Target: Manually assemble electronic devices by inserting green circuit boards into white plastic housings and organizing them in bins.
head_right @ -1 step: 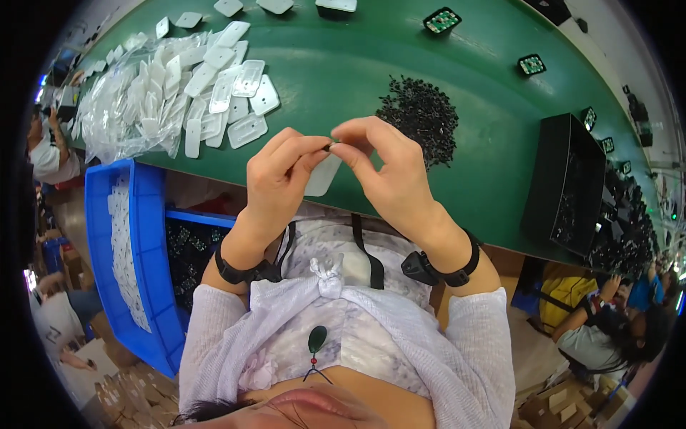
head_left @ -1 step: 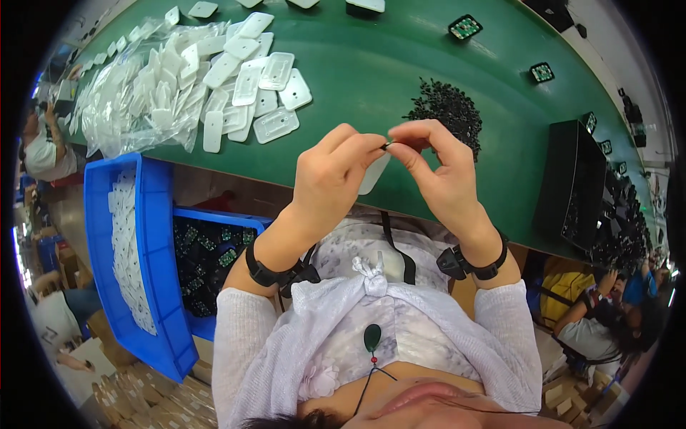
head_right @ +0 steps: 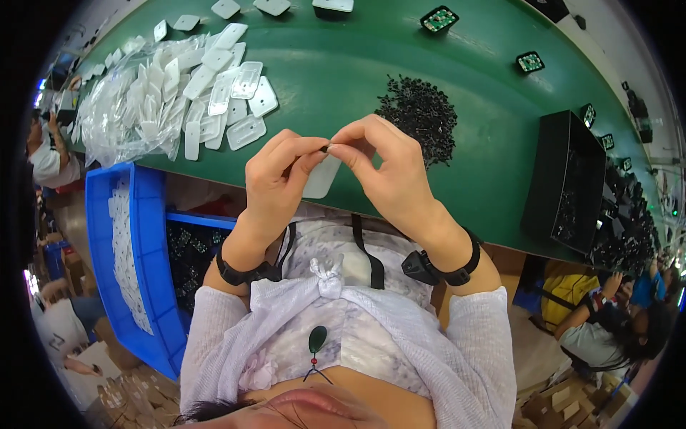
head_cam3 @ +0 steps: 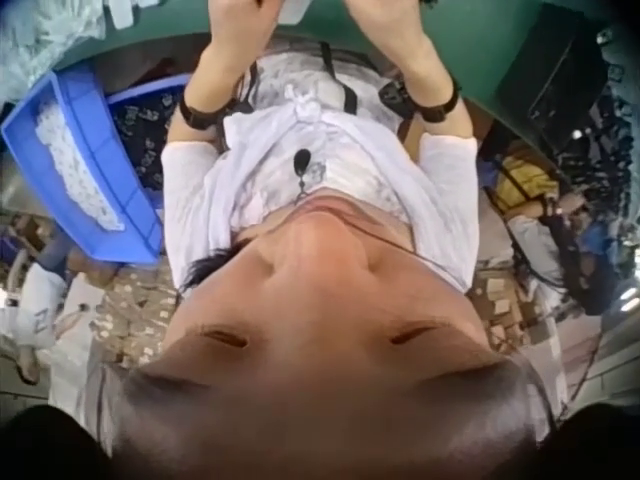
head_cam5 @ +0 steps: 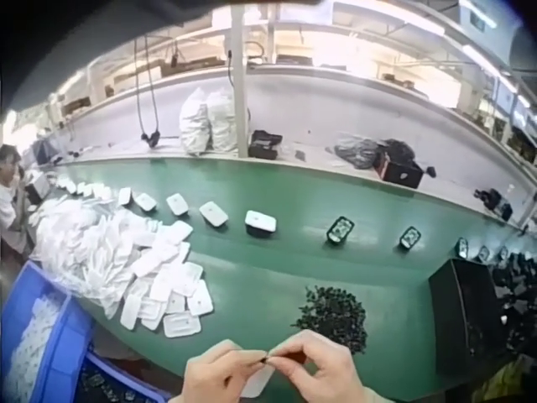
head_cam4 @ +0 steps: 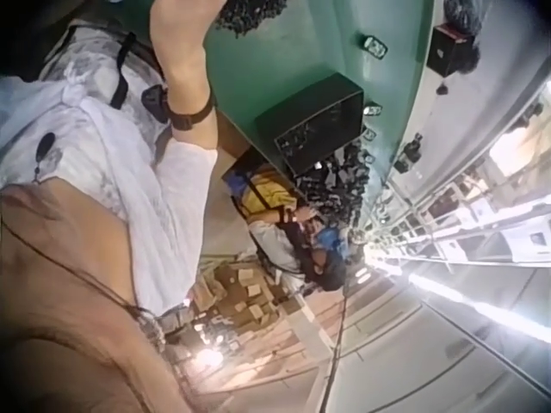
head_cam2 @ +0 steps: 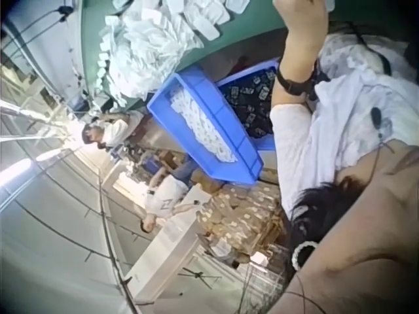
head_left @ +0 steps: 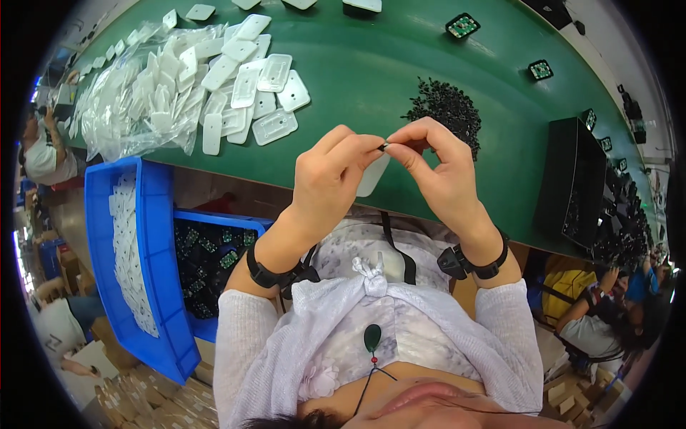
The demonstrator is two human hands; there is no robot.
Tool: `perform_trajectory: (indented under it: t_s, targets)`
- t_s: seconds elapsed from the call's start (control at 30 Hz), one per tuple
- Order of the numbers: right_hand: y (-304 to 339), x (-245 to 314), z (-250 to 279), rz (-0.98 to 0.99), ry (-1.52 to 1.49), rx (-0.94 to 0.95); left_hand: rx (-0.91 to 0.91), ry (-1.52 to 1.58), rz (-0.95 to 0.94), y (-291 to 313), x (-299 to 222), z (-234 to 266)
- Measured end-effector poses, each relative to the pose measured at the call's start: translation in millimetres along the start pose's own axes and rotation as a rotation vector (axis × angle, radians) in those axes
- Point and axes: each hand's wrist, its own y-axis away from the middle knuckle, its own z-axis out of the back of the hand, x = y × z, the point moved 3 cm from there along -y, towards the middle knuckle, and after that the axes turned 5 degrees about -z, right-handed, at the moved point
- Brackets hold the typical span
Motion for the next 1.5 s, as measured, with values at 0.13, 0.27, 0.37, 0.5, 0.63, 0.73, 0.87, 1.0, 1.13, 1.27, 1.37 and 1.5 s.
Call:
perform_trajectory:
  t_s: [0.13,0.27,0.37,0.5,0.63,0.73,0.87,1.0,1.13,1.27,1.37,1.5]
  targets:
    - [1,-3,4,-0.088,-0.074,-0.064,-0.022,0.256,0.241,5,7,-7]
    - [4,-7,5,-0.055,-0.109,-0.131,-0.166,0.645,0.503,7,26,-13]
    - [6,-10,-5,-0.098,-0.134,-0.118,-0.146,0.625,0.534,12,39,-18]
    - [2,-19,-13,-0.079,-0.086,-0.134,-0.127,0.244,0.447,15,44,-16]
    - [-2,-28,-17,-0.033,0.019,-0.185,-0.139,0.761,0.637,16,42,-27]
    - [-4,-29,-17,0.018,0.153,-0.208,-0.067,0.757,0.666,20,44,-30]
    - [-5,-28,-17,0.021,0.235,-0.222,-0.090,0.849,0.691,19,42,-31]
    - [-3,-31,-15,-0.058,0.166,-0.219,-0.119,0.818,0.520,18,35,-33]
    - [2,-46,-24,-0.317,-0.319,-0.102,-0.148,0.728,0.383,20,31,-30]
    - [8,-48,-30,-0.319,-0.392,-0.097,-0.141,0.620,0.342,24,33,-30]
    - [12,-46,-28,-0.306,-0.377,-0.177,-0.167,0.689,0.366,24,29,-28]
    - [12,-35,-13,-0.121,-0.175,-0.334,-0.155,0.803,0.498,22,26,-26]
